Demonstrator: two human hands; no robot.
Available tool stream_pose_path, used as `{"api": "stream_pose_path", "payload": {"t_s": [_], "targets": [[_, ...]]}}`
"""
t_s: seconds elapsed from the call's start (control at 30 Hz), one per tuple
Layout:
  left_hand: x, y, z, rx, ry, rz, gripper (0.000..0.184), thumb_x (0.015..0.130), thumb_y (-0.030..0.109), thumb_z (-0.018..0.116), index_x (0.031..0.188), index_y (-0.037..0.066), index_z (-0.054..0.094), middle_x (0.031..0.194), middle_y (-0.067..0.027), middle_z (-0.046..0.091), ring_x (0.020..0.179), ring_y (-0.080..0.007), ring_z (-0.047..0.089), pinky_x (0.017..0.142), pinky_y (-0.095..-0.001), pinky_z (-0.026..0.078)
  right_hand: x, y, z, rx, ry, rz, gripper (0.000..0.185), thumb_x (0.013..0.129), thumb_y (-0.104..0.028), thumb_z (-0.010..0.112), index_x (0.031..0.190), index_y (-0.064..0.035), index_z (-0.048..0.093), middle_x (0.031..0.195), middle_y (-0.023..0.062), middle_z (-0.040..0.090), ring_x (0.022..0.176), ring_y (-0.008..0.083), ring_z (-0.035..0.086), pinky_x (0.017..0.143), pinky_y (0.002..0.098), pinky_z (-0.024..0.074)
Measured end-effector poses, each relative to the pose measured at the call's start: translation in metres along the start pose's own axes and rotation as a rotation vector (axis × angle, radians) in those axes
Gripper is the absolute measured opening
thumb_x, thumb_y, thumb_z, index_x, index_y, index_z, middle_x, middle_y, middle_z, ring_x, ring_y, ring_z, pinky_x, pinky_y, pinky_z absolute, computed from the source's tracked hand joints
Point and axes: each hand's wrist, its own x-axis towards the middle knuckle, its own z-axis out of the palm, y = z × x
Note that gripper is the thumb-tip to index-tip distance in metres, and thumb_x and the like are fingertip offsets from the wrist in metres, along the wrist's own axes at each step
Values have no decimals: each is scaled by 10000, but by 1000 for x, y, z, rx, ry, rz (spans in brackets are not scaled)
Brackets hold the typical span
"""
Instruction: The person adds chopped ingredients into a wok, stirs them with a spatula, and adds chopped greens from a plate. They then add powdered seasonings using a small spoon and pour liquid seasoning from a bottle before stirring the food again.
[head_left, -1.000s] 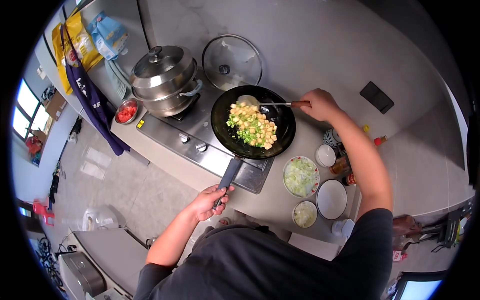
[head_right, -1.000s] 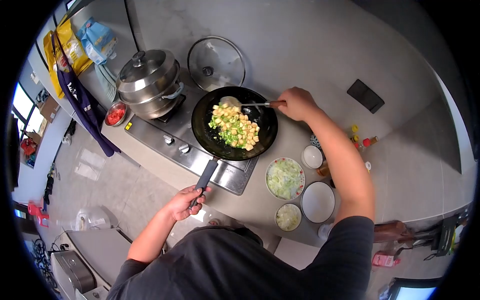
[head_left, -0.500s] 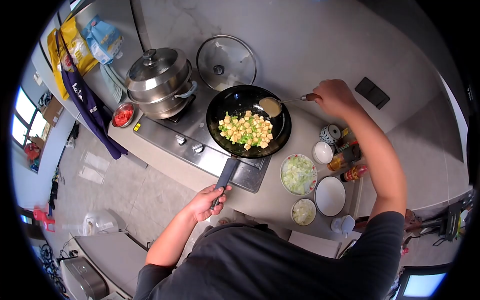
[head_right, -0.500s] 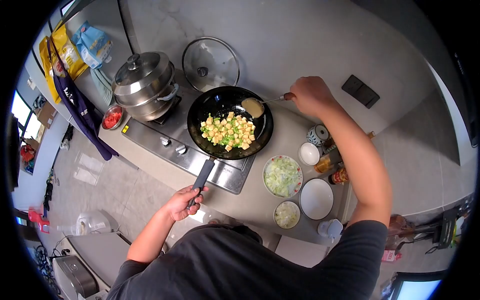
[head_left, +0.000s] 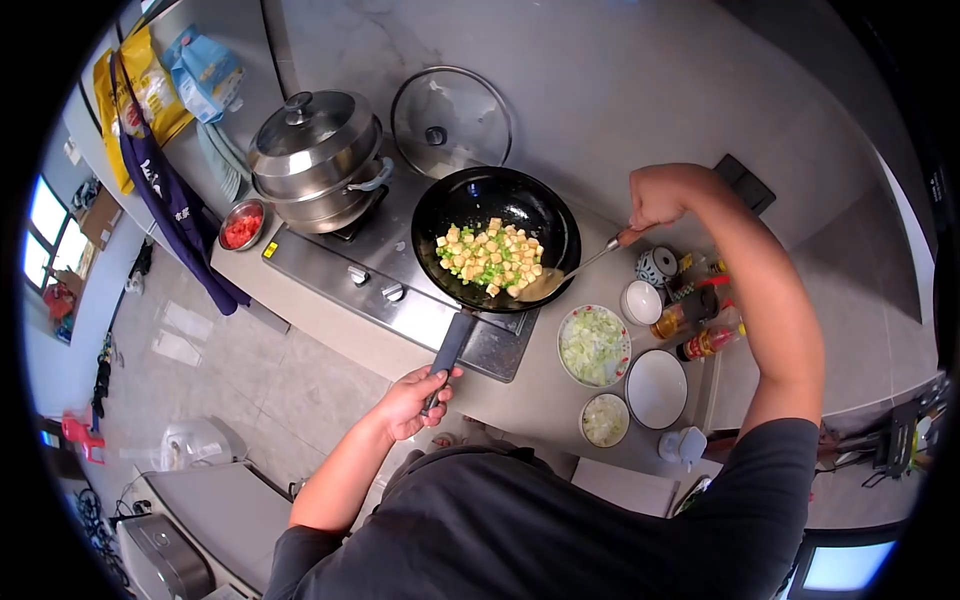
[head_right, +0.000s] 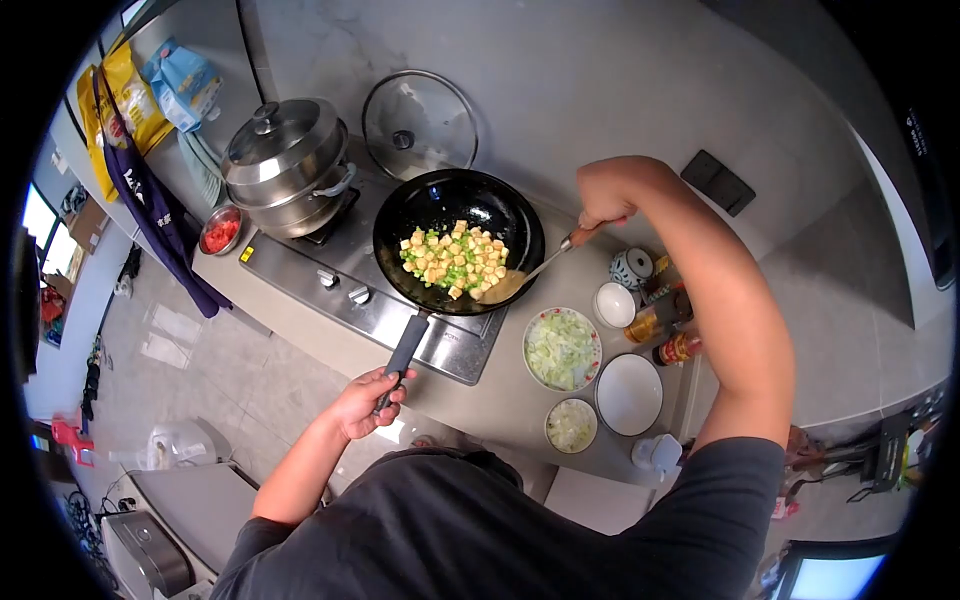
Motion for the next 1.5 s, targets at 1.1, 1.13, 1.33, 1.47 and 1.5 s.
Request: {"api": "stream_pose_path", "payload": {"t_s": [1.1, 1.13, 1.33, 1.47, 1.5], "targets": [[2, -3, 0, -14, -55, -13, 232, 1022, 254, 441, 1187, 115, 528, 781, 7, 506, 538, -96, 440, 441, -210, 336, -32, -17, 147, 222, 894, 221, 169, 844, -208, 640, 854, -44, 677, 753, 160, 663, 689, 349, 644, 654, 448, 523], [2, -3, 0, -16, -60, -14, 233, 1022, 254, 440, 1186, 115, 529, 781, 7, 507, 538, -96, 440, 441, -210, 336, -33, -19, 145, 188, 923, 211, 162, 840, -206, 640, 863, -51, 677, 766, 153, 656, 692, 342, 646, 656, 446, 524], [2, -3, 1, 1, -45, -21, 237, 1025, 255, 433, 1187, 112, 531, 780, 9, 509, 534, -91, 438, 440, -208, 333, -12, -20, 158, -42, 1075, 117, 217, 801, -195, 669, 987, -83, 676, 799, 102, 605, 664, 309, 636, 617, 434, 518], [3, -3, 0, -3, -50, -20, 241, 1026, 257, 432, 1186, 109, 535, 777, 10, 510, 535, -89, 444, 440, -207, 335, 3, -48, 181, -61, 1094, 97, 261, 786, -155, 647, 1030, -64, 657, 811, 90, 593, 687, 271, 654, 635, 406, 521], [3, -4, 0, -4, -50, -19, 241, 1026, 257, 432, 1185, 109, 536, 776, 11, 510, 536, -89, 446, 441, -207, 335, 5, -56, 180, -17, 1065, 114, 267, 783, -127, 617, 1038, -58, 653, 835, 92, 604, 721, 261, 667, 663, 397, 525]]}}
